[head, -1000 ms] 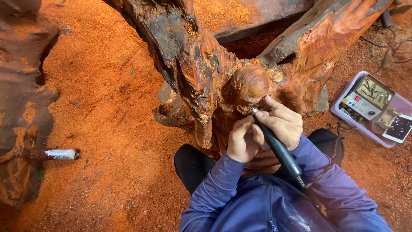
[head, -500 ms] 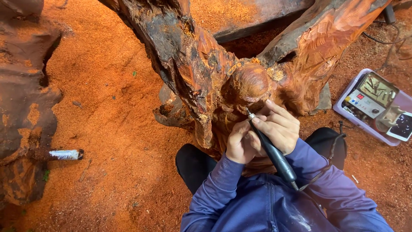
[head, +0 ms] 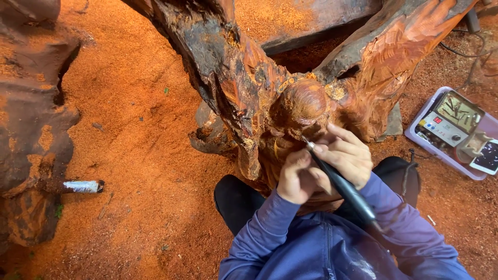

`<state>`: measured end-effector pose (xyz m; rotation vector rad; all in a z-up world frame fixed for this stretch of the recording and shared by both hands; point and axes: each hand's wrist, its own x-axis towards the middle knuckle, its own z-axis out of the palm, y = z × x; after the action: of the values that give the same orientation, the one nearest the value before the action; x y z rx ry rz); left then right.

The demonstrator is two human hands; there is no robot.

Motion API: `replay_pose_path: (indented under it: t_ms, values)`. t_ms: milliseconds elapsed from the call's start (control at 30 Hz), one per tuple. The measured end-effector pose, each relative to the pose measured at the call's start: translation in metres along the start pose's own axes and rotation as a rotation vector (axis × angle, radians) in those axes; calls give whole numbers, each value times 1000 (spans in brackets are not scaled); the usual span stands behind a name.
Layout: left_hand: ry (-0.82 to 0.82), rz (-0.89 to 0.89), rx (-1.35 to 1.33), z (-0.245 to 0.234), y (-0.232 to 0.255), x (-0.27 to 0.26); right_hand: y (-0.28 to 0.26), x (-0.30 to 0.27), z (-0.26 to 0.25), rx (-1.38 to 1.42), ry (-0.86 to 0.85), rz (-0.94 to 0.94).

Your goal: Using a handheld rotary carving tool to refine intricate details on a large wooden sculpture of a figure.

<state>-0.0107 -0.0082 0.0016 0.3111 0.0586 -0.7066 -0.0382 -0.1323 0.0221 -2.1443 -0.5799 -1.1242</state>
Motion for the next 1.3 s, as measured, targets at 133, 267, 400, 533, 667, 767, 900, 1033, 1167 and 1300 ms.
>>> replay_pose_path:
  t_ms: [133, 267, 400, 533, 667, 767, 900, 1033, 1167, 1300]
  values:
    - [28, -13, 14, -11, -33, -7, 0, 6, -24, 71, -19, 101]
    - [-40, 120, 32, -8, -49, 5, 6, 31, -35, 257, 13, 159]
    - [-42, 223, 104, 12, -46, 13, 14, 45, -35, 343, 40, 147]
    - [-31, 249, 206, 22, -44, 9, 27, 11, -32, 438, 123, 200]
    - [12, 266, 214, 48, -36, 8, 32, 20, -32, 504, 137, 244]
    - [42, 279, 148, 32, -39, 14, 29, 43, -32, 440, 65, 182]
    - [69, 284, 53, 45, -25, 13, 30, 55, -24, 380, -24, 188]
    - [105, 228, 0, 65, -8, 11, 35, 50, -16, 367, -23, 201]
    - [117, 165, -47, 61, -4, 11, 35, 50, -13, 307, -46, 213]
    - [110, 140, -48, 71, 8, 7, 31, 54, -13, 288, -71, 226]
